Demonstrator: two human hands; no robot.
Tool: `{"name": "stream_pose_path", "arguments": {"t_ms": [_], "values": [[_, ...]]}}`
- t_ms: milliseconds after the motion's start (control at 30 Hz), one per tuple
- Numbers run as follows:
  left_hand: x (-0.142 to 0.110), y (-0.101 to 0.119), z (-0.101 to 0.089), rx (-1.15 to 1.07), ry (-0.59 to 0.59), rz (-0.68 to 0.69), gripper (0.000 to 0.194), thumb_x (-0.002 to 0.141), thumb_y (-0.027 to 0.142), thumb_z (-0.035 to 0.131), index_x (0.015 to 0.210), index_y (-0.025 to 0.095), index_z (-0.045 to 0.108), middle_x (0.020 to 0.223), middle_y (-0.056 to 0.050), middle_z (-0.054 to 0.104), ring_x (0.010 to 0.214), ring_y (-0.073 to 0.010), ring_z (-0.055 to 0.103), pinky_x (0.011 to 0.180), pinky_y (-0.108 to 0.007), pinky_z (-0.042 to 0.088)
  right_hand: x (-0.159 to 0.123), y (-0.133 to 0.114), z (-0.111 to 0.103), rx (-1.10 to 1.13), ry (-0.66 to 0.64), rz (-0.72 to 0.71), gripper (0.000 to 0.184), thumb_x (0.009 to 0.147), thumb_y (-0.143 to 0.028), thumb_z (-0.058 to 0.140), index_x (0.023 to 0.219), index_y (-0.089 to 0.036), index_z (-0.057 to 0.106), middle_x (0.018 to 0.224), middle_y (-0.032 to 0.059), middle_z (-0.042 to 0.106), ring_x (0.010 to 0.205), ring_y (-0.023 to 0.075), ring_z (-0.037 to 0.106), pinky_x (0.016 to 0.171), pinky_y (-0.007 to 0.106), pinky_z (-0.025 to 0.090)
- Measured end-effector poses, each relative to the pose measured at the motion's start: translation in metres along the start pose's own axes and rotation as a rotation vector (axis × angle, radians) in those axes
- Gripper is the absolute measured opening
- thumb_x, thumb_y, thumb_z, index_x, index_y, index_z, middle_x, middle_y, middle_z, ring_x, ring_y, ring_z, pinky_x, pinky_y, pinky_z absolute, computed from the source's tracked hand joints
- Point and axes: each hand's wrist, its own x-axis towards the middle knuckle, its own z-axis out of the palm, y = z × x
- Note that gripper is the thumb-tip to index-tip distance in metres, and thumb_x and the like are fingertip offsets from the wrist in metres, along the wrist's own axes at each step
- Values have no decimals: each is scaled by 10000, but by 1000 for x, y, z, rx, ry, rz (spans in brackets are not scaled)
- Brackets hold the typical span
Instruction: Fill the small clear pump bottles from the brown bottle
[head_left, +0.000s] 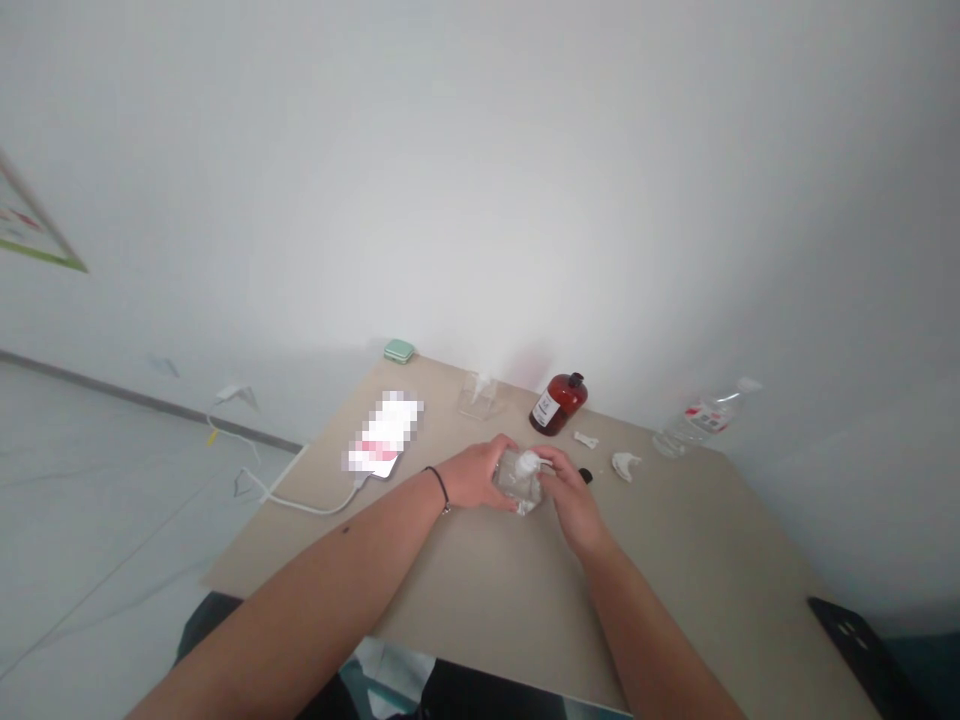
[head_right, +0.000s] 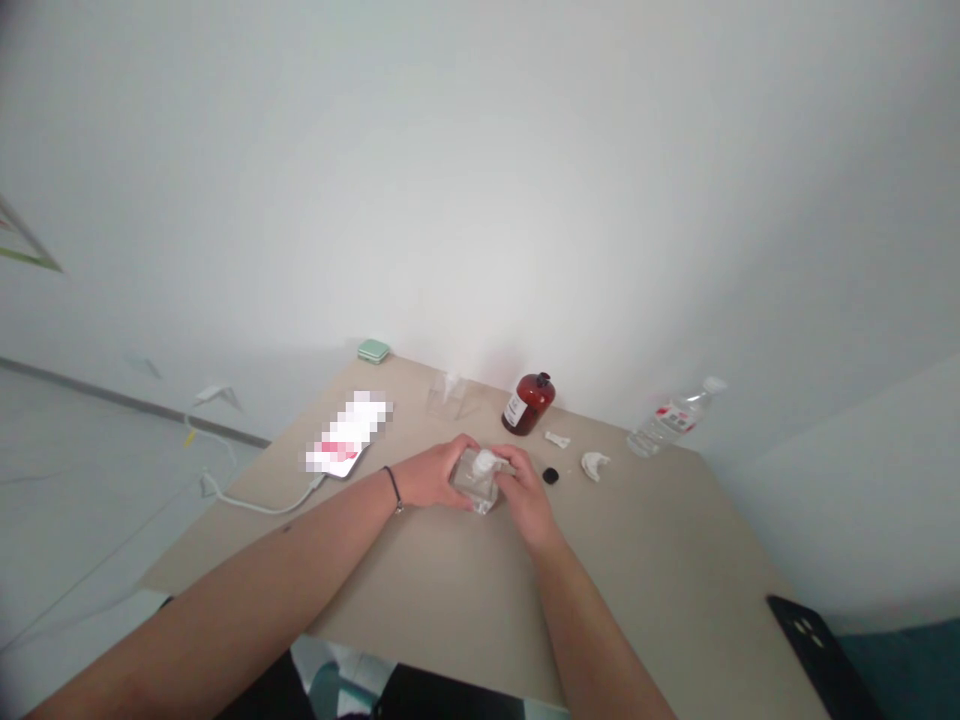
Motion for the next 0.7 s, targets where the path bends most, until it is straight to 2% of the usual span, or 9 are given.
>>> {"name": "stream_pose_path", "arguments": {"t_ms": [100,167,233,333,400,467,567,700], "values": [[0,-1,0,-7,-4,29,843,605,415,881,1302,213,452,1208,-117,668,1095,-321,646,925,-424,501,5,-7,1,148,-74,-13,425,817,-398,558,1201,-266,681,1476,59,520,1349,277,479,1075,415,409],[0,0,-1,1,-2,27,850,602,408,882,1307,206,452,1205,-128,671,1084,-328,650,920,-429,503,2,-5,-1,236,-109,8,421,795,-375,571,1180,-264,700,1519,57,482,1373,300,459,1079,452,406],[0,1,-2,5,3,9,846,595,411,883,1299,202,463,1175,-128,683,1053,-329,661,904,-426,509,-7,1,-3,287,-76,21,366,798,-382,546,1092,-261,729,1490,66,510,1361,329,465,1066,502,412],[1,2,-2,-9,1,-15,865,580,417,890,1301,203,463,1164,-122,685,1049,-326,661,908,-424,509,-21,13,-9,270,44,24,333,847,-419,459,927,-263,742,1376,97,581,1311,361,489,1036,554,419],[1,1,-2,-10,-1,-23,882,575,418,893,1312,206,457,1173,-124,679,1059,-333,655,915,-437,508,-24,18,-10,196,94,41,362,872,-442,434,960,-268,739,1309,113,608,1261,362,519,1019,557,427],[1,0,-1,-9,-1,-26,890,573,415,894,1317,196,457,1175,-134,674,1067,-347,650,916,-455,508,-20,16,-9,126,90,55,392,882,-482,457,1077,-270,723,1282,111,624,1237,347,534,1020,540,430],[0,-2,-2,-52,-25,6,884,582,383,893,1321,173,457,1191,-149,666,1088,-350,641,941,-467,500,-8,3,-6,160,-26,11,431,852,-535,570,1167,-273,705,1329,93,613,1275,324,525,1062,508,410],[-2,-4,-7,-258,-79,125,953,566,303,910,1370,204,408,1347,-142,596,1226,-315,583,1054,-441,450,7,-24,-9,195,-255,-75,510,795,-594,695,1203,-289,715,1463,79,528,1378,317,462,1136,485,346]]}}
